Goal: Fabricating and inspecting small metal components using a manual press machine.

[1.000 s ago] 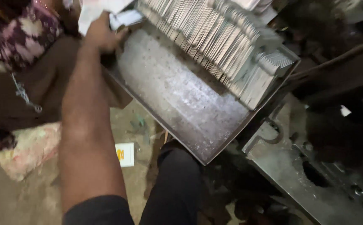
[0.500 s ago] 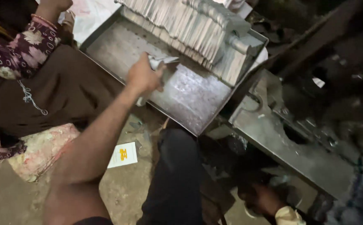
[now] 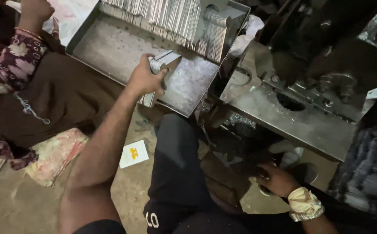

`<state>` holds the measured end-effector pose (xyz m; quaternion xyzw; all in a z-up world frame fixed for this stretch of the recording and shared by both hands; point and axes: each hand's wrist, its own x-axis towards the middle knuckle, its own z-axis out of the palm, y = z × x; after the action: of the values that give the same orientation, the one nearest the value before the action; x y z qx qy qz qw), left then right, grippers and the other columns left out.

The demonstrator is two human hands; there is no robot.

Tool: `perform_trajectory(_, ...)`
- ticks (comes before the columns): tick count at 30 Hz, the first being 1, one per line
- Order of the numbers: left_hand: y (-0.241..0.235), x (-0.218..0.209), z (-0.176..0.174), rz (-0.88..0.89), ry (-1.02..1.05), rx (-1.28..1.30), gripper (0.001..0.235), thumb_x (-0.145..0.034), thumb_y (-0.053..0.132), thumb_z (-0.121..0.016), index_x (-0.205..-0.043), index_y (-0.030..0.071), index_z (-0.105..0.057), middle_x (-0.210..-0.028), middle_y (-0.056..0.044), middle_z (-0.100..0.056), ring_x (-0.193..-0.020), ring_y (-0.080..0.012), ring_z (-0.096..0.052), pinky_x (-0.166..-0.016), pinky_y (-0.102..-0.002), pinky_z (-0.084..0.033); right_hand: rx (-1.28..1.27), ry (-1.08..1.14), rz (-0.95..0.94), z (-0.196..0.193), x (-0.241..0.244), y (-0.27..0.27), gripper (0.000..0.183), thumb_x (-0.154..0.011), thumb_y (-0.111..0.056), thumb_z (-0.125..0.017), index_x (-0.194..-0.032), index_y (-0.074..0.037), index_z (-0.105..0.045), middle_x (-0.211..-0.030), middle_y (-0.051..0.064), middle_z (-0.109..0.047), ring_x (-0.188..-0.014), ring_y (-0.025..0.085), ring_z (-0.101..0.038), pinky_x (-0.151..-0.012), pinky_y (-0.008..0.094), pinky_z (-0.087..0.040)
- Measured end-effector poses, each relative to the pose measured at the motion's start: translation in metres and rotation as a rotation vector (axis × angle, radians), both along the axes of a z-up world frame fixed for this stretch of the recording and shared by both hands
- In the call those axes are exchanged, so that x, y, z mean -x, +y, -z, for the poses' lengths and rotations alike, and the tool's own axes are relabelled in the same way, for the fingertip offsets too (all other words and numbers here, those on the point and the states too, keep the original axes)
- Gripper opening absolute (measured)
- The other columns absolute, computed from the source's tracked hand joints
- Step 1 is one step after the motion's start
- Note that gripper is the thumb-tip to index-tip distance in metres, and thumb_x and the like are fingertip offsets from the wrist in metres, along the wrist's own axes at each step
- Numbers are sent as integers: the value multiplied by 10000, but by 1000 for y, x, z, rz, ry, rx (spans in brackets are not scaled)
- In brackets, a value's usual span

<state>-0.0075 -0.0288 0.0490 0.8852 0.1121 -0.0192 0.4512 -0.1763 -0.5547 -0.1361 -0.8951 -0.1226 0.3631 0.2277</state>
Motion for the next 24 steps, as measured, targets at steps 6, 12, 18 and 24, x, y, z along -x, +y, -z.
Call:
perform_trajectory(6, 16, -2, 27, 105, -142, -111, 637, -933, 262, -772, -1387, 3, -408, -955, -206, -739, -657, -251, -765, -662, -399, -617, 44, -46, -7, -28, 6, 23, 667, -850, -524, -712, -1370, -123, -593, -1215, 154, -728, -1116, 304, -720, -963, 400, -574)
perform_trajectory(12, 1, 2, 8, 84, -116, 21, 603, -942, 259, -721, -1368, 1, -381, -942, -202, -727, -600, -254, -763, -612, -404, -621, 56, -22, 5, -41, 3, 28, 694, -834, -520, -711, -1397, -135, -580, -1159, 156, -751, -1087, 304, -734, -957, 403, -575)
perform_trajectory(18, -1, -1, 19, 99, -187, 21, 567, -956, 211, -728, -1352, -5, -385, -982, -198, -705, -607, -236, -743, -544, -399, -608, 46, -116, -34, -13, 10, 15, 733, -842, -553, -733, -1414, -124, -568, -1316, 167, -662, -1170, 346, -646, -985, 444, -517)
perform_trajectory(24, -38, 8, 24, 55, -200, 155, 534, -975, 184, -679, -1341, -27, -352, -958, -183, -700, -599, -251, -736, -505, -385, -592, 3, -148, -56, -17, 12, 15, 683, -840, -570, -715, -1355, -135, -610, -1252, 160, -691, -1167, 353, -653, -1005, 443, -516)
